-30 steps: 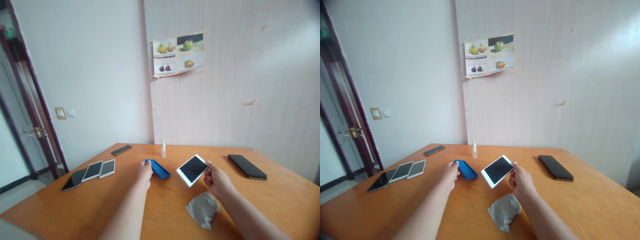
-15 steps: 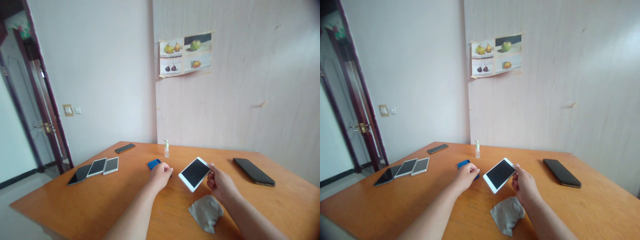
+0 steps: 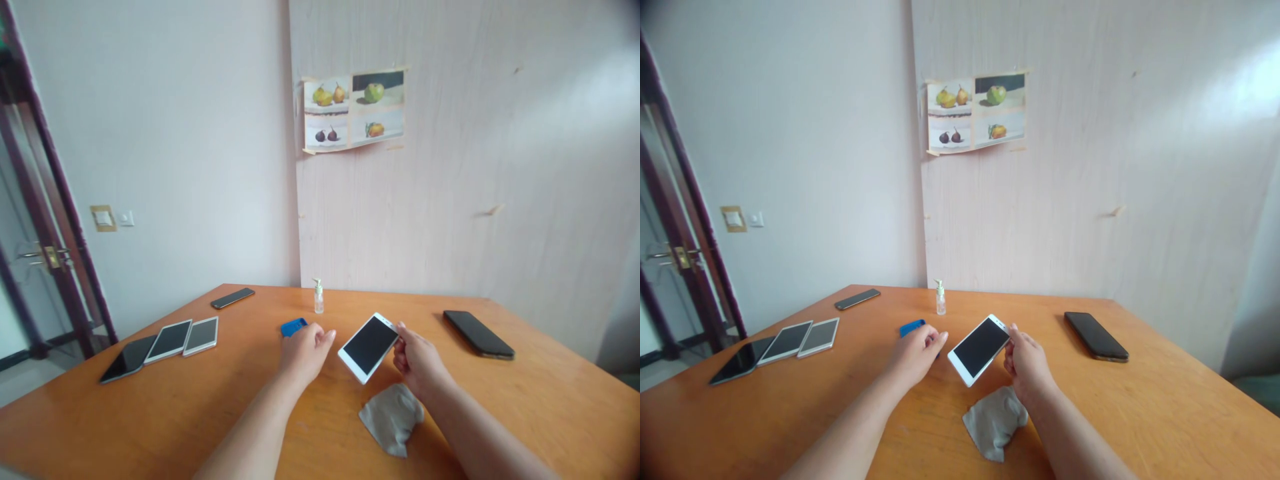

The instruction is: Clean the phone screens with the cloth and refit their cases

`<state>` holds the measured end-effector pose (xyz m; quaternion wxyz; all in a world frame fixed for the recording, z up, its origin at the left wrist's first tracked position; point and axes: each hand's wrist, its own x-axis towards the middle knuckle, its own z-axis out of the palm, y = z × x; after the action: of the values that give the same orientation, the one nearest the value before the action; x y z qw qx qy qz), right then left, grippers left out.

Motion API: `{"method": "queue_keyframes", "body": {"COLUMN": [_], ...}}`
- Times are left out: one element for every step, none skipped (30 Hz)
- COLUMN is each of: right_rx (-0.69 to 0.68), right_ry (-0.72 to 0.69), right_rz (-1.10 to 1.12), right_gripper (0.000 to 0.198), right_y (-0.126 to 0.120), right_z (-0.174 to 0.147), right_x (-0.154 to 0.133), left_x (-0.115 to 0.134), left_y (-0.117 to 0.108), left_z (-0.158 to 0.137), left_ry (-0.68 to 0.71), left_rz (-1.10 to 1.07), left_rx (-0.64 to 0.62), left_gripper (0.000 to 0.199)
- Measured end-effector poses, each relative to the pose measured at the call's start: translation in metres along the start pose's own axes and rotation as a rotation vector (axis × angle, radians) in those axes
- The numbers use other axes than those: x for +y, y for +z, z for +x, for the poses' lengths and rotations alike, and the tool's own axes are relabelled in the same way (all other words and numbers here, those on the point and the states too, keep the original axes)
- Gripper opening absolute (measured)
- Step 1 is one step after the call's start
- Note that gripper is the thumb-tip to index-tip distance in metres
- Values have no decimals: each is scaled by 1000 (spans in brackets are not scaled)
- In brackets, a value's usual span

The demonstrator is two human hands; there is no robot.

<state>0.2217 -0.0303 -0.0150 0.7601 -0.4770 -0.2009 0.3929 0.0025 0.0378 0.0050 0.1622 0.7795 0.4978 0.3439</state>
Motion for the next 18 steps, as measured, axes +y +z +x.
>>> {"method": "queue_keyframes", "body": {"right_rx": [6, 10, 11, 11, 9, 7, 5, 3, 2, 2, 2, 1, -3, -7, -15, -24, -32, -39], "right_ry": [-7, -10, -10, -9, -6, -2, 2, 5, 6, 9, 10, 11, 12, 15, 19, 23, 26, 30], "right_rz": [-14, -30, -48, -67, -86, -107, -127, -147, -168, -189, -209, -225, -239, -250, -256, -259, -260, -261], "right_gripper": [38, 38, 39, 39, 39, 40, 40, 41, 41, 41, 41, 40, 39, 38, 37, 37, 36, 36], "right_y": [1, 2, 2, 3, 4, 6, 7, 8, 9, 9, 10, 10, 9, 8, 8, 7, 6, 5], "right_z": [-1, -2, -3, -5, -6, -8, -9, -11, -12, -12, -12, -12, -12, -11, -10, -9, -8, -7], "right_x": [0, 1, 1, 1, 1, 0, 0, -1, -2, -2, -1, -1, 1, 2, 4, 6, 8, 9], "left_x": [3, 7, 10, 14, 18, 21, 23, 25, 26, 26, 25, 25, 24, 23, 23, 23, 23, 23], "left_y": [4, 7, 10, 13, 15, 17, 18, 19, 19, 20, 21, 21, 22, 22, 23, 23, 23, 23], "left_z": [-3, -6, -10, -14, -18, -22, -26, -29, -31, -32, -33, -33, -32, -31, -31, -30, -29, -28], "left_ry": [33, 64, 101, 142, 182, 218, 245, 262, 270, 271, 270, 268, 265, 263, 259, 253, 243, 232], "left_rz": [-78, -142, -186, -210, -220, -217, -203, -184, -163, -145, -130, -120, -113, -108, -105, -104, -105, -111], "left_rx": [-7, -12, -29, -52, -86, -128, -171, -209, -240, -262, -277, -286, -290, -290, -287, -281, -273, -268], "left_gripper": [40, 44, 50, 57, 63, 68, 74, 80, 84, 87, 88, 86, 83, 78, 74, 70, 66, 63]}}
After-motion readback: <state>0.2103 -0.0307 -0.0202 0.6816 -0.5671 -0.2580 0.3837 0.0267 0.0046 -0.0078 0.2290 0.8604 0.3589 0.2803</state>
